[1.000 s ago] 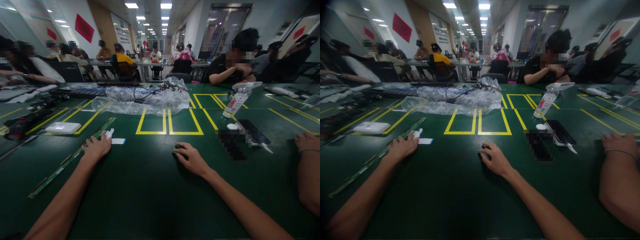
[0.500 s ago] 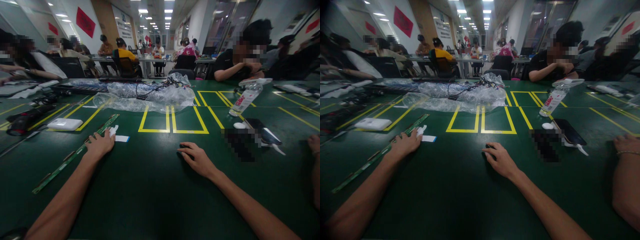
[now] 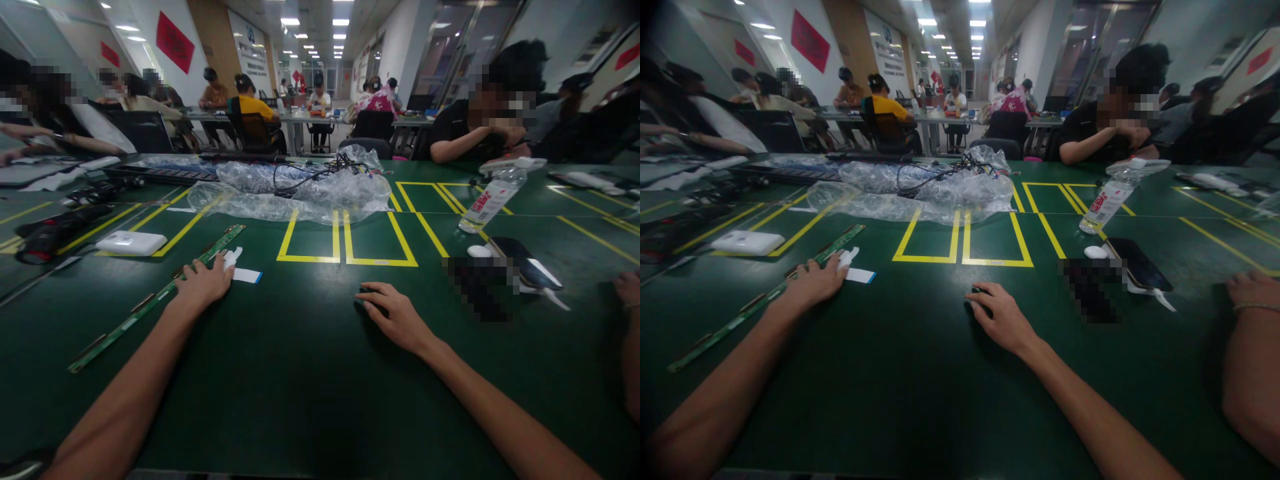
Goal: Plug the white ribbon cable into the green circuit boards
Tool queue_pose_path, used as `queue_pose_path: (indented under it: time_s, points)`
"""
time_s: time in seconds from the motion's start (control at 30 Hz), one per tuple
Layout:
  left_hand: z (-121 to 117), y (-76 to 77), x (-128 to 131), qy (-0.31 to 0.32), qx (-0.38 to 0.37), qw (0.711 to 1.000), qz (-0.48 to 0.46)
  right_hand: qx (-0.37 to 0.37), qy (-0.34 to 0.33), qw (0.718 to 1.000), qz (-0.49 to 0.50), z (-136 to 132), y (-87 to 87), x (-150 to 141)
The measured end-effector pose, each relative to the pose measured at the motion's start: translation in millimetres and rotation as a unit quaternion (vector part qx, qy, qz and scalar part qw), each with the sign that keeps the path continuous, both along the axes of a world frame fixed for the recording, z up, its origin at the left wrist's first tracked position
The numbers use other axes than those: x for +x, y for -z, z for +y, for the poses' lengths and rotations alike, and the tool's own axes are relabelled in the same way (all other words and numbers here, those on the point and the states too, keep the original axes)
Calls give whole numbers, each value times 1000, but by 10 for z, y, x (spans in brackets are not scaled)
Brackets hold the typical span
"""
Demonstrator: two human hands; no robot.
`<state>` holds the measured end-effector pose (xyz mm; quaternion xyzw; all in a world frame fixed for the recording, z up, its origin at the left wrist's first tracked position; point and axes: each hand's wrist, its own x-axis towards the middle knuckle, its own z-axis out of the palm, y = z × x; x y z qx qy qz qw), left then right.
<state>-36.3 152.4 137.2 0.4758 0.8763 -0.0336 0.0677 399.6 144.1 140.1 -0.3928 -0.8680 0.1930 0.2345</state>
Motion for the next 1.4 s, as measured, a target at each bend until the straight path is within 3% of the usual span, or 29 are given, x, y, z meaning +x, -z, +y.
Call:
queue_pose_path:
  time_s: [0.17,0.43,0.83,1.4]
  points:
    - [24,89,-9,52,-4,999,2,1,4,1000,-4,-2,-6,3]
    - [41,113,-10,74,-1,997,15,4,3,1000,-1,-2,11,-16]
    - [27,21,47,70,-29,997,11,1,25,1000,-4,20,58,-114]
    - [-3,-37,102,76,-13,997,17,23,-22,999,-13,83,73,-100]
